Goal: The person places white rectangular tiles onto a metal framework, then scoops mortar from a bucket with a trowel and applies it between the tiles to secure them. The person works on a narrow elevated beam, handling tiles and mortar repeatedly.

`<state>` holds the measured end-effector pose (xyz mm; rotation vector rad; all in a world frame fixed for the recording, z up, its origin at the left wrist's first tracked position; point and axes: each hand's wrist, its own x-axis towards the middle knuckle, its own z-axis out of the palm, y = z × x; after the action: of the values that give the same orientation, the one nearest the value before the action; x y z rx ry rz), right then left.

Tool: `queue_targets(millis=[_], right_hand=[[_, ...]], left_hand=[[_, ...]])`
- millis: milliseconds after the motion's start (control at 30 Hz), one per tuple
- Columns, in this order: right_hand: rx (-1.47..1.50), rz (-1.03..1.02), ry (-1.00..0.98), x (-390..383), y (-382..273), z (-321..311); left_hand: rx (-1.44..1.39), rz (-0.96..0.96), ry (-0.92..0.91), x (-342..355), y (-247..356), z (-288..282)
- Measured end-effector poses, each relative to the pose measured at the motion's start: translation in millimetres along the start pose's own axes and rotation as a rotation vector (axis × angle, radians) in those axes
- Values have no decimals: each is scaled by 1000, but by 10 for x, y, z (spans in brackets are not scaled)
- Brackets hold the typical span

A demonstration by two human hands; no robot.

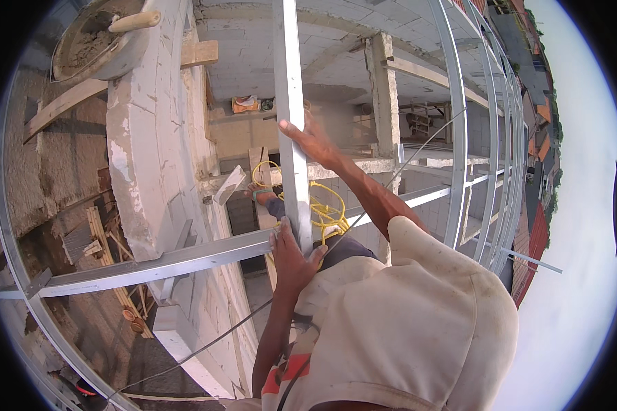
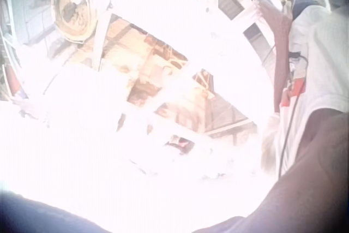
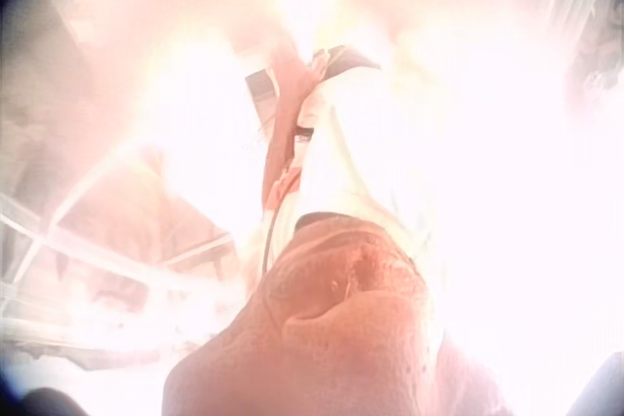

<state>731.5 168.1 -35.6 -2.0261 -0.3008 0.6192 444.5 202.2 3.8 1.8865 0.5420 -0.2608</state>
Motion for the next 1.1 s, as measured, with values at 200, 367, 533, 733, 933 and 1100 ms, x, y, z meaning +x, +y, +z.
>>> queue_targets(millis=[200,367,533,733,933,1100], right_hand=[[-596,-123,229,-1217,727,-1426],[-999,300,778,-2471,2143,-2607],[245,1051,782,-2756,2835,-2709],[507,995,940,-2532,3525,-2508],[516,969,1225,-2409,3875,-2775],[455,918,1423,-2189,3779,-2636]], left_hand=[[9,-64,55,161,-56,179],[-50,23,91,196,-160,224],[-5,-69,61,163,-147,303],[47,-95,101,177,-9,329],[117,-93,141,134,-50,399],[56,-139,174,168,-29,390]])
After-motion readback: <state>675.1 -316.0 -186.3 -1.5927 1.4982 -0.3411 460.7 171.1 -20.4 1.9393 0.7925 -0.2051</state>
